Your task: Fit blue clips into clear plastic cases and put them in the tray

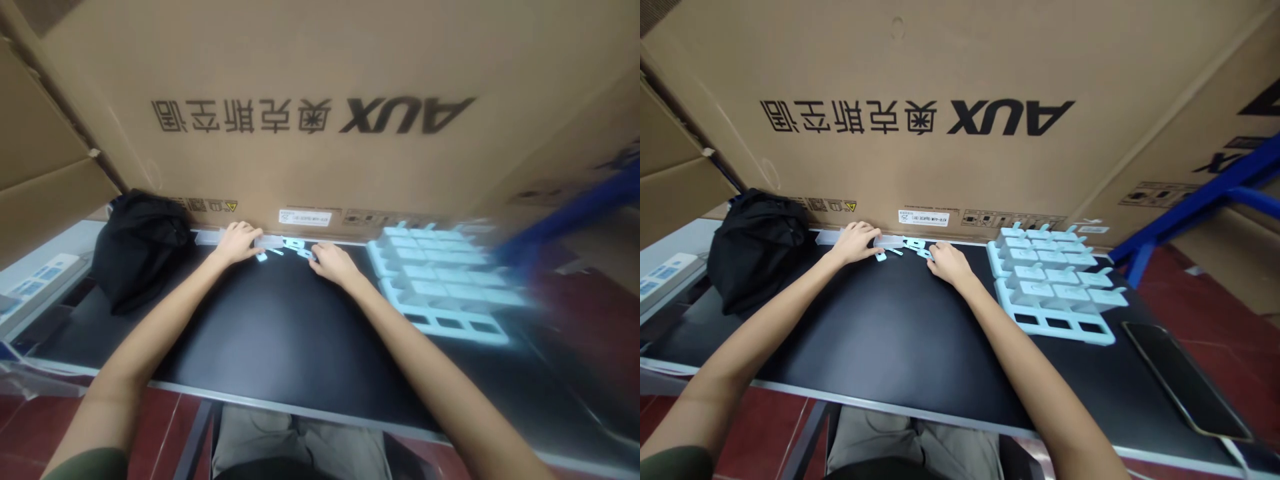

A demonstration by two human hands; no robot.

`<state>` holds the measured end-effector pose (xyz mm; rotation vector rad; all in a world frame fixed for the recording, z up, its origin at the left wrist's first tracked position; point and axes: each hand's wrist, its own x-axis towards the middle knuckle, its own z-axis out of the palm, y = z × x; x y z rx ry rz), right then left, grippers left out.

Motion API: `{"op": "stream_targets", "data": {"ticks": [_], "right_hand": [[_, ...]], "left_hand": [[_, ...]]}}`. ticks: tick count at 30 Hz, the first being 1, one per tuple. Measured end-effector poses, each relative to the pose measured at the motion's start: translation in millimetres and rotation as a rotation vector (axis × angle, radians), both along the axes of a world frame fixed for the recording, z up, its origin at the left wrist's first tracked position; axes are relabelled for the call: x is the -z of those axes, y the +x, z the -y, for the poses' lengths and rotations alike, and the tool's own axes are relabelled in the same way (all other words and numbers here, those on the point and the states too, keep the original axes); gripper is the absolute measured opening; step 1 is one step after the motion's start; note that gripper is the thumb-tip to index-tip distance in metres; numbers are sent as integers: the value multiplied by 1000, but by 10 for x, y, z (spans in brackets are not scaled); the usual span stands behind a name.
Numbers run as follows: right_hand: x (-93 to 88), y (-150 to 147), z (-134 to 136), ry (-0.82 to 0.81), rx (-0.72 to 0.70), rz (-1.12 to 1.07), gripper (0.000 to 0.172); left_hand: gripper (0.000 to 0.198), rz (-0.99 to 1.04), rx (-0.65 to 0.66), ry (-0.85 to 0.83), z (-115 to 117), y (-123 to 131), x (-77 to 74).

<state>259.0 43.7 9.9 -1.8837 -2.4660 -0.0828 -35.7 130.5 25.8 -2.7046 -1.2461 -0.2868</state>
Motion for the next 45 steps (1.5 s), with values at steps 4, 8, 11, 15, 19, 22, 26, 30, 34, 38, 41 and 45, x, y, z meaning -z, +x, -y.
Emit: {"op": "stream_targets", "data": {"ticks": [4,8,11,15,19,22,26,30,34,38,41,45], "right_hand": [[-47,32,133,-3,29,27,30],[-78,88,255,-4,35,51,25],[-78,163,333,3,42,56,23],[-45,240,412,24,50,48,24],[-19,258,474,41,47,43,24],[-18,280,526,46,42,40,22],[-6,353,606,56,49,27,22],[37,418,672,74,68,5,22],[96,443,700,94,68,-24,24],[137,466,711,139,48,-157,24],[135,477,732,171,59,-244,23],[119,483,764,188,79,-300,16]], "left_hand": [[33,85,21,-57,-19,54,13],[39,220,-27,-50,23,-79,-19],[42,313,-281,77,62,-353,31],[46,279,-543,24,115,-650,182],[47,293,-502,-53,193,-606,240],[46,265,-454,-43,257,-446,205],[48,219,-421,-7,305,-286,162],[52,223,-403,-48,284,-217,139],[50,243,-422,-138,233,-170,86],[49,210,-481,-120,181,-104,36],[44,197,-476,-11,159,-22,38],[43,191,-369,88,188,141,65]]}}
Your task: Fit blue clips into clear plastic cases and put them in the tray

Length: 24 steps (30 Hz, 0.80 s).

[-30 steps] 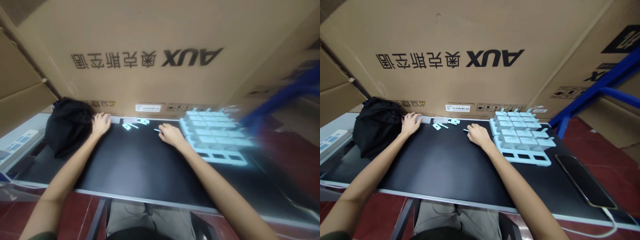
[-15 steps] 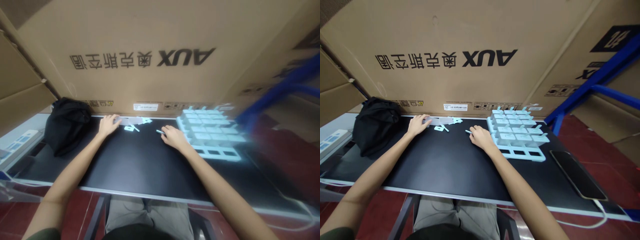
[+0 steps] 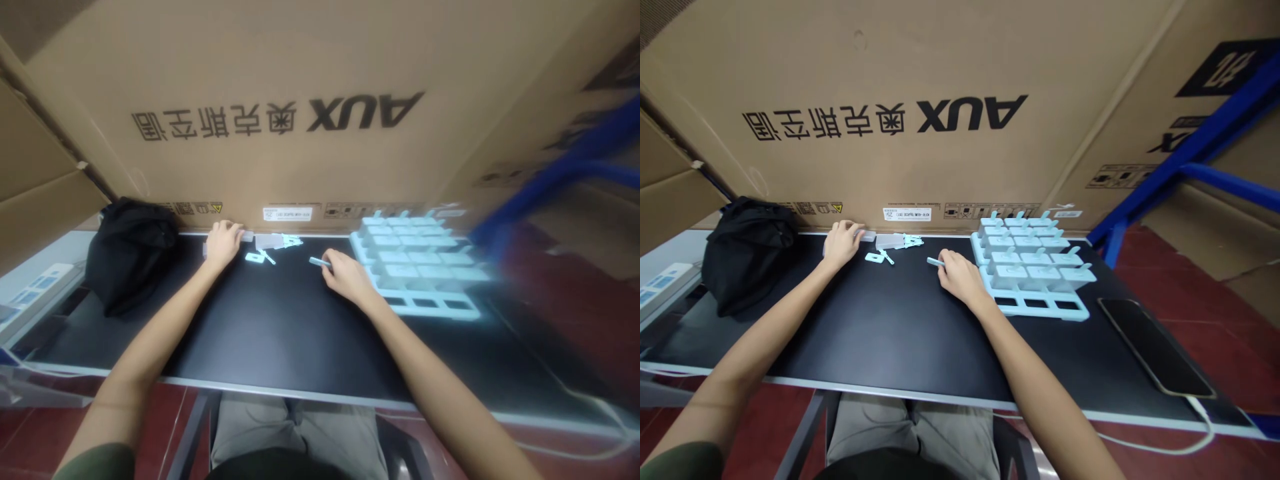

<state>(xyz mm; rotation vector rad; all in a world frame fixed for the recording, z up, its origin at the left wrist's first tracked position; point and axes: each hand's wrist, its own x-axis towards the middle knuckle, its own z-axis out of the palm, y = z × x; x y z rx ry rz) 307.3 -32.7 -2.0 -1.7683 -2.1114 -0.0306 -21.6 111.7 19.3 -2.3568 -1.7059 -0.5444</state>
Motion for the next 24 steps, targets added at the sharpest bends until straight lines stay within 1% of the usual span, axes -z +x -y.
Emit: {"op": "stream_targets", "data": {"ticks": [4,6,9,11,14,17,20,22,24], "right_hand": [[29,17,-8,22,1,-41,9],[57,30,-20,40,-1,-59,7],[89,51,-32,71,-8,-100,7],[95,71,-35,82,-17,-156,6],[78,99,-35,74,-40,-324,6],[28,91,-24,50,-68,-554,11],[-45,22,11,1,-132,-818,22],[-96,-45,45,-54,-196,-1007,32],[-139,-111,79,-102,-233,-1150,39]], "left_hand": [[53,-38,238,-41,58,194,1],[59,-82,325,-91,52,278,1],[52,-118,370,-155,-28,356,21],[45,-73,382,-172,-102,378,45],[46,149,447,-131,-166,409,82],[53,463,580,-72,-100,489,120],[56,689,717,-79,96,624,176],[59,754,788,-95,266,726,217],[60,781,836,-112,437,820,250]]}}
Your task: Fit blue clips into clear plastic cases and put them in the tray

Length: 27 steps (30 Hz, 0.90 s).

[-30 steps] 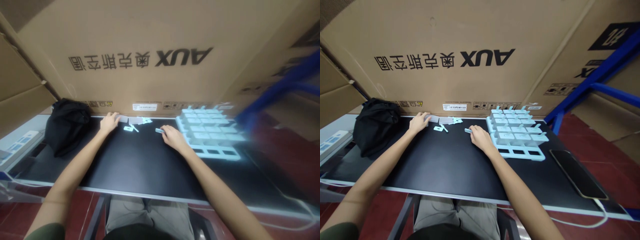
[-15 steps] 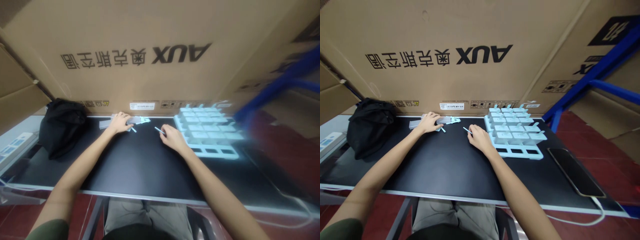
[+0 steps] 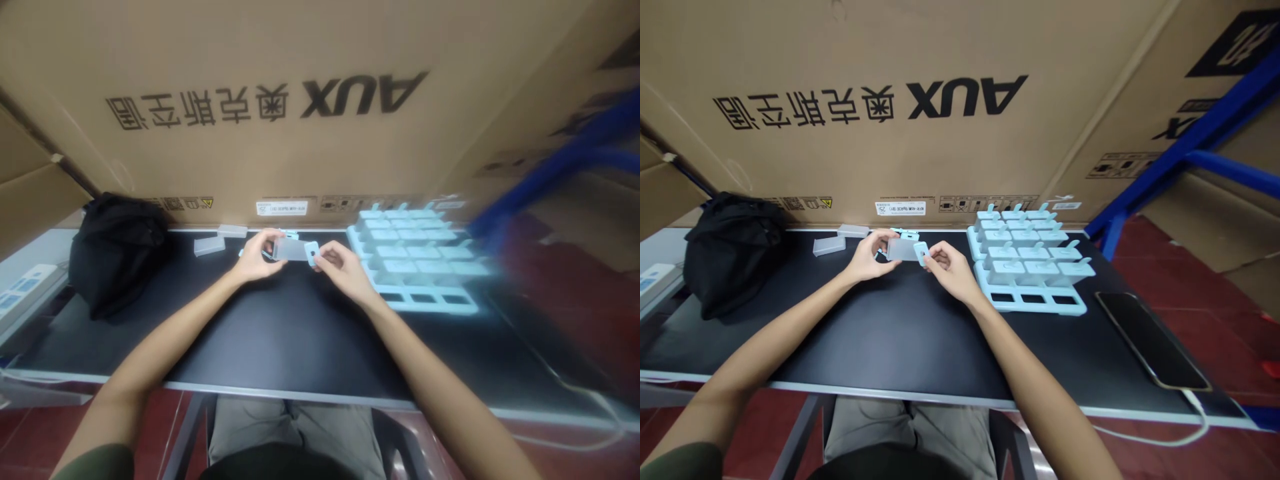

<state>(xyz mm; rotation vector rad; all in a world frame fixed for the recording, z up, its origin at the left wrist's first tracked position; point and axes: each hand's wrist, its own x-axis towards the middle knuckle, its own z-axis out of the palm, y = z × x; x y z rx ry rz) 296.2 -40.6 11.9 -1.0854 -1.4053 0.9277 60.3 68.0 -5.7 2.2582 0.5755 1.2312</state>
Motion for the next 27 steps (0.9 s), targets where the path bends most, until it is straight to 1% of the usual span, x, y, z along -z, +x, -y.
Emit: {"op": "stream_targets", "data": {"ticks": [4,6,9,10,12,14,17,21,24,27], "right_hand": [[-34,-91,43,-71,-32,-109,45],[-24,-116,50,-102,-66,-139,46],[1,-145,54,-132,-116,-203,45],[6,-155,57,-136,-125,-224,45],[7,-179,67,-140,-138,-233,45],[-2,-204,81,-148,-148,-195,47],[-22,-232,100,-170,-137,-114,51],[-18,-255,103,-184,-94,-38,57],[23,-285,89,-195,-68,-18,62],[82,-328,80,-208,-31,-8,67]], "left_hand": [[62,58,80,-32,265,135,21],[63,116,146,-40,343,172,21],[62,188,228,-88,398,190,37],[62,201,232,-105,403,187,47],[64,217,200,-109,399,171,75],[63,209,148,-67,382,148,103],[56,153,106,17,354,120,137],[52,118,138,73,344,112,164],[54,104,177,92,354,118,174],[59,78,196,152,364,119,170]]}}
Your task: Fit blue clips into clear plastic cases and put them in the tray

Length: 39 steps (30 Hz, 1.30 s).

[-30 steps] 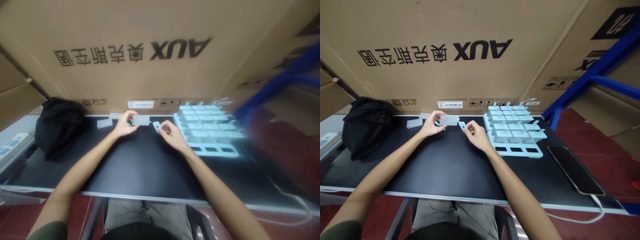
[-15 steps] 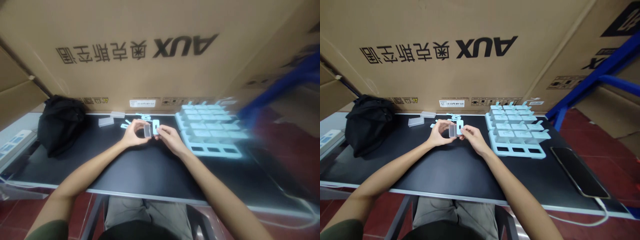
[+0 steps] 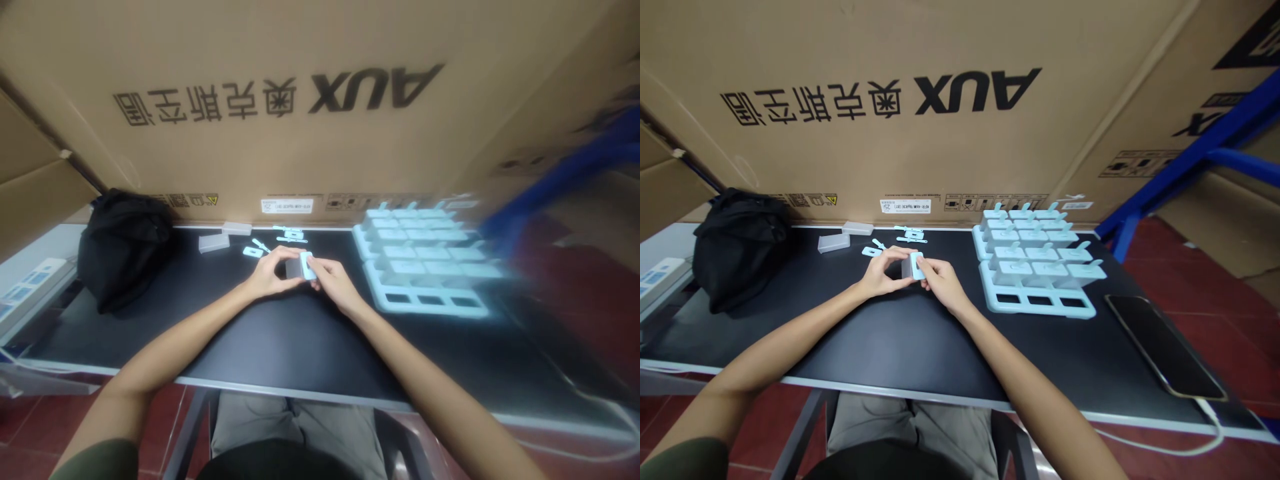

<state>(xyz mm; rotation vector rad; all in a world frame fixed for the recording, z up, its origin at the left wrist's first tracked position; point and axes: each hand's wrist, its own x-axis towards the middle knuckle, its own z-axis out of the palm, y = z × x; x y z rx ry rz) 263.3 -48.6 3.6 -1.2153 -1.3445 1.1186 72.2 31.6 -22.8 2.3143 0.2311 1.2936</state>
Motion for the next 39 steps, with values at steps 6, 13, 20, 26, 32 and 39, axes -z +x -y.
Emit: {"op": "stream_targets", "data": {"ticks": [6,13,20,26,32,39], "right_hand": [[83,-69,11,66,79,118,74],[131,-140,5,61,124,86,72],[203,-84,-158,-35,78,52,72],[47,160,-754,253,154,796,30],[-67,87,-1105,292,-123,1052,15],[-111,57,-1138,220,-249,1168,9]], "left_hand": [[43,-65,-38,105,-13,-2,-10],[34,-67,-47,56,-37,-2,14],[36,-73,-44,-27,-54,-19,46],[35,25,-22,-302,-68,-22,87],[55,52,20,-459,-61,-14,71],[64,-11,-51,-457,-120,-19,109]]}}
